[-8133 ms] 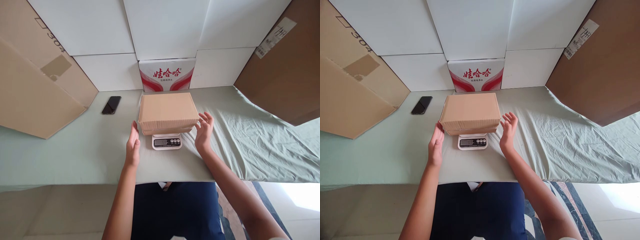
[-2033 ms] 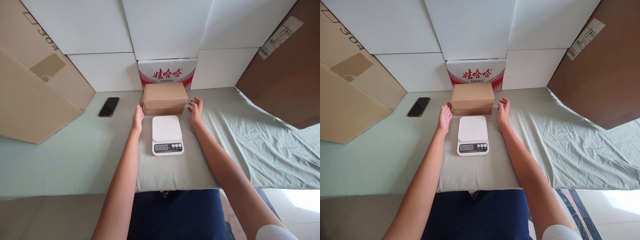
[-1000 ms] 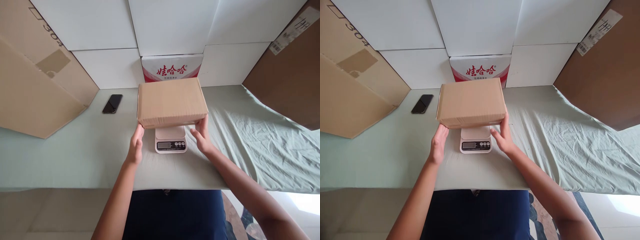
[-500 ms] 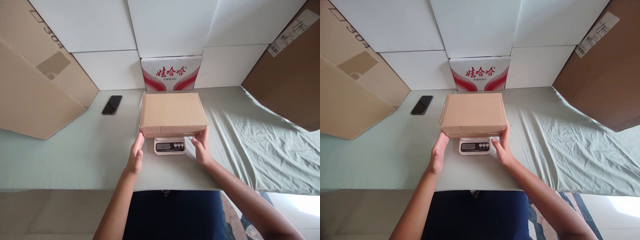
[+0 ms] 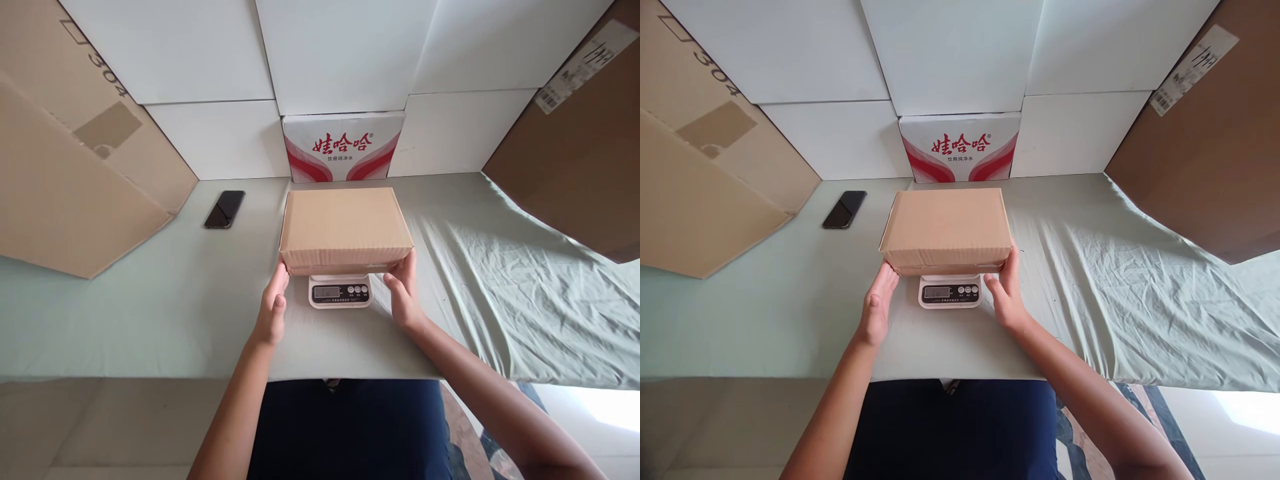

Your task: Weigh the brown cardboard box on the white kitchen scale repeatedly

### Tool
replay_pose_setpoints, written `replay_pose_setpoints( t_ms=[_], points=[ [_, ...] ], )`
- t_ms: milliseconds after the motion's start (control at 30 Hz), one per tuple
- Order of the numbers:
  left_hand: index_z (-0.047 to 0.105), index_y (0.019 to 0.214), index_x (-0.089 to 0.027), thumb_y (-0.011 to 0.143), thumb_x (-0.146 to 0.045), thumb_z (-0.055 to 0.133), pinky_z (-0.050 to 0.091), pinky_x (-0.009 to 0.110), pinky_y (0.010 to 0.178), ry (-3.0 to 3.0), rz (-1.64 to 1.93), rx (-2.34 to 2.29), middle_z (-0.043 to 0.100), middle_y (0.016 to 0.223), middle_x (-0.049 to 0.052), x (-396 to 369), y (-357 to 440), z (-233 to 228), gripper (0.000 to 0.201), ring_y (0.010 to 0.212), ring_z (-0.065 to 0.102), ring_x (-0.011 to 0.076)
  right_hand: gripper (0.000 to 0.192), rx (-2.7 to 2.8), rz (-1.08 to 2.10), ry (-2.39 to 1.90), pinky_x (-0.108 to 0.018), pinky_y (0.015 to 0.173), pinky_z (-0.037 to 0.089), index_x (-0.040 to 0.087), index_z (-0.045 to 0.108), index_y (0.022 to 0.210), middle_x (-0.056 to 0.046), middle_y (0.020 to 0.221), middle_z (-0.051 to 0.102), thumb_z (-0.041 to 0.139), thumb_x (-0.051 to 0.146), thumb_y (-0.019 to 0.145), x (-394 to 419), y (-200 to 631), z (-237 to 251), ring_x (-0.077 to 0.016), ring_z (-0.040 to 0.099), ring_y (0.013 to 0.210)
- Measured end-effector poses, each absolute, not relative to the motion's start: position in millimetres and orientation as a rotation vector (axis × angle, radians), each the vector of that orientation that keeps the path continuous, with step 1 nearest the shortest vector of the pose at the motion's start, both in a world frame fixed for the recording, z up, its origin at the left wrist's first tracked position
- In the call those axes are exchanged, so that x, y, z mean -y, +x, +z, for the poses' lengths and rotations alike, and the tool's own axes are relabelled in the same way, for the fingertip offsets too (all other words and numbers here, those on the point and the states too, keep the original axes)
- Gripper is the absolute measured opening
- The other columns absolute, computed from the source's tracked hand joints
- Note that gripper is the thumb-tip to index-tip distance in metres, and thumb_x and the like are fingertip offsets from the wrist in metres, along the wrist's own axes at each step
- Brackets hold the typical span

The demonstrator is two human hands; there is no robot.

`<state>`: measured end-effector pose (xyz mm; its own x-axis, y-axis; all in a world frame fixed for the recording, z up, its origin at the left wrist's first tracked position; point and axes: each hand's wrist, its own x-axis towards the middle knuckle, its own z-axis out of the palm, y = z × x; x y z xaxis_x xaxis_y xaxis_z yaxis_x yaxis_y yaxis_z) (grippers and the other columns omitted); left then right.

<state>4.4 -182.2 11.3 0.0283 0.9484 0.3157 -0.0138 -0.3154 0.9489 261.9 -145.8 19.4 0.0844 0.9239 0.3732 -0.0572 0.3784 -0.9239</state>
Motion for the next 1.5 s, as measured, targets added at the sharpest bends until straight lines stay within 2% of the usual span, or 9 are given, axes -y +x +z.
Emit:
replay_pose_setpoints(
  t_ms=[100, 200, 333, 633, 867, 1033, 1267, 1500],
  points=[
    [0.031, 0.163, -0.028, 0.090, -0.082, 0.037, 0.017, 0.047, 0.133, 1.378, 1.518, -1.004, 0.021, 0.175, 0.005, 180.6, 2.5, 15.0, 0.091, 0.162, 0.016, 0.0323, 0.066, 1.025, 0.847, -0.907, -0.062, 0.128, 0.024, 0.039, 0.042, 0.146, -0.002, 0.161, 0.043, 0.061, 0.051, 0.083, 136.9, 271.9, 25.8, -0.0306, 0.034, 0.157],
    [0.037, 0.160, -0.032, 0.091, -0.081, 0.035, 0.017, 0.044, 0.133, 1.309, 1.620, -0.990, 0.023, 0.175, 0.000, 177.7, -1.4, 15.9, 0.084, 0.163, 0.015, 0.0290, 0.057, 0.803, 0.791, -0.926, -0.061, 0.130, 0.019, 0.038, 0.050, 0.138, -0.002, 0.157, 0.049, 0.056, 0.049, 0.082, 126.1, 287.3, 35.0, -0.0287, 0.037, 0.156],
    [0.042, 0.157, -0.035, 0.091, -0.080, 0.037, 0.017, 0.043, 0.133, 1.287, 1.661, -0.972, 0.028, 0.173, -0.001, 174.9, -4.8, 13.8, 0.080, 0.163, 0.017, 0.0275, 0.047, 0.659, 0.833, -0.962, -0.059, 0.129, 0.022, 0.035, 0.056, 0.126, -0.003, 0.147, 0.056, 0.053, 0.050, 0.081, 119.0, 296.7, 40.6, -0.0273, 0.046, 0.151],
    [0.042, 0.157, -0.036, 0.091, -0.080, 0.036, 0.017, 0.043, 0.133, 1.282, 1.667, -0.989, 0.029, 0.173, -0.001, 174.6, -5.9, 14.0, 0.079, 0.163, 0.017, 0.0265, 0.047, 0.564, 0.888, -0.970, -0.051, 0.128, 0.029, 0.028, 0.057, 0.120, -0.007, 0.132, 0.060, 0.056, 0.049, 0.078, 115.4, 293.4, 35.7, -0.0253, 0.052, 0.142],
    [0.042, 0.157, -0.036, 0.092, -0.080, 0.033, 0.018, 0.042, 0.133, 1.287, 1.656, -0.994, 0.029, 0.173, -0.001, 174.1, -6.2, 13.3, 0.079, 0.163, 0.019, 0.0264, 0.039, 0.484, 0.919, -0.993, -0.053, 0.127, 0.031, 0.028, 0.060, 0.110, -0.004, 0.117, 0.062, 0.055, 0.048, 0.078, 111.6, 293.8, 34.7, -0.0233, 0.058, 0.129],
    [0.043, 0.157, -0.036, 0.092, -0.081, 0.034, 0.019, 0.043, 0.132, 1.285, 1.651, -1.007, 0.029, 0.173, 0.000, 173.7, -6.2, 12.6, 0.080, 0.162, 0.019, 0.0270, 0.038, 0.477, 0.952, -0.974, -0.051, 0.127, 0.030, 0.027, 0.061, 0.110, -0.004, 0.114, 0.062, 0.056, 0.047, 0.078, 111.5, 293.1, 32.6, -0.0219, 0.060, 0.125],
    [0.043, 0.157, -0.033, 0.089, -0.083, 0.036, 0.020, 0.044, 0.132, 1.274, 1.648, -1.046, 0.029, 0.173, 0.003, 174.0, -5.9, 12.4, 0.085, 0.162, 0.020, 0.0289, 0.033, 0.511, 0.954, -0.996, -0.056, 0.123, 0.035, 0.029, 0.061, 0.107, -0.003, 0.111, 0.066, 0.055, 0.047, 0.080, 108.6, 295.7, 26.2, -0.0236, 0.062, 0.121],
    [0.044, 0.157, -0.035, 0.090, -0.082, 0.038, 0.021, 0.045, 0.132, 1.288, 1.650, -1.016, 0.028, 0.173, 0.002, 174.5, -5.4, 12.5, 0.082, 0.162, 0.021, 0.0292, 0.036, 0.522, 0.974, -0.982, -0.052, 0.121, 0.037, 0.027, 0.061, 0.108, -0.003, 0.110, 0.065, 0.056, 0.048, 0.080, 107.5, 296.4, 25.0, -0.0227, 0.062, 0.117]
  ],
)
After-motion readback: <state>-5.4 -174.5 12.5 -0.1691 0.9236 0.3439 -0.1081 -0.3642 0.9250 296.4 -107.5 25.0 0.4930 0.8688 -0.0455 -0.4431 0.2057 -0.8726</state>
